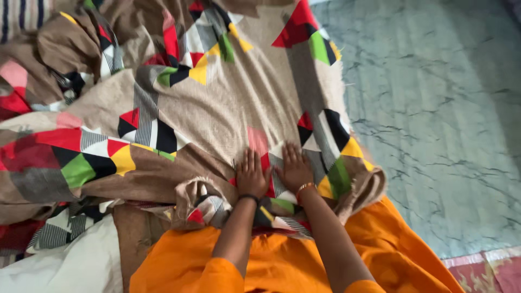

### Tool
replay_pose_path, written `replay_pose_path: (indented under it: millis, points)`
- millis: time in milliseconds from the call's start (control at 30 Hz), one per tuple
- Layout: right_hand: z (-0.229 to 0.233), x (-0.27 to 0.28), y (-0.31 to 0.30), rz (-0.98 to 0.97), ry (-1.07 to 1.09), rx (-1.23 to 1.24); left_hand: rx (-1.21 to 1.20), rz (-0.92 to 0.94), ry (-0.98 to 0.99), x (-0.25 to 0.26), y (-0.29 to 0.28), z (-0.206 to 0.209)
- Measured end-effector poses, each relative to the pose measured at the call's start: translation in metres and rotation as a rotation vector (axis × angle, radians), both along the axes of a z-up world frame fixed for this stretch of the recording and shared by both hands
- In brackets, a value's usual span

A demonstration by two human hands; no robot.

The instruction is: The person folds a patterned blanket on a bed, then picks up and places two white pillows at the head of the bed. The person continues to smooth and fold the blanket over the mattress.

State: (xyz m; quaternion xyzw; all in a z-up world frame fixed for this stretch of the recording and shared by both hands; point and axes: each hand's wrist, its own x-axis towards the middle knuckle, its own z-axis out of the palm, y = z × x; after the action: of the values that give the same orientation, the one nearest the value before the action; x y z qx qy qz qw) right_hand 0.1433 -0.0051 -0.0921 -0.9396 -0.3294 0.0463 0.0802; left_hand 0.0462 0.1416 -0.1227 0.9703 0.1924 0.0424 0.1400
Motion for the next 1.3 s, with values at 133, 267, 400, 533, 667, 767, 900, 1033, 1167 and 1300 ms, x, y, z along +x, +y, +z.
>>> replay_pose_path:
  millis: [133, 267, 400, 533, 667, 767, 900, 1033, 1167, 1300]
  points:
    - [-0.003, -0.039, -0.061, 0.018, 0.045, -0.069, -0.082, -0.038, 0.016, -0.042, -0.035, 0.003]
    - [0.004, -0.060, -0.098, -0.037, 0.142, -0.176, -0.129, -0.031, 0.254, -0.077, -0.055, 0.018]
    - [0.001, -0.078, -0.114, -0.040, 0.262, -0.134, -0.095, -0.012, 0.317, -0.112, -0.064, 0.034]
    - [-0.029, -0.082, -0.133, 0.050, 0.247, -0.148, -0.001, -0.034, 0.289, -0.145, -0.070, 0.044]
    - [-0.028, -0.075, -0.167, 0.091, 0.193, -0.184, 0.085, -0.128, 0.308, -0.137, -0.085, 0.051]
    - [-0.024, -0.075, -0.167, 0.103, 0.133, -0.111, 0.141, -0.201, 0.180, -0.114, -0.104, 0.038]
    - [0.008, -0.086, -0.161, 0.078, 0.107, -0.132, 0.104, -0.309, 0.108, -0.103, -0.117, 0.022]
    - [0.059, -0.084, -0.182, -0.228, 0.042, 0.113, -0.071, -0.408, 0.031, -0.097, -0.119, 0.042]
    - [0.052, -0.045, -0.205, -0.422, -0.383, 0.269, -0.275, -0.442, -0.315, -0.101, -0.116, 0.062]
    - [0.009, -0.007, -0.232, -0.526, -0.136, 0.434, -0.378, -0.368, -0.372, -0.123, -0.115, 0.073]
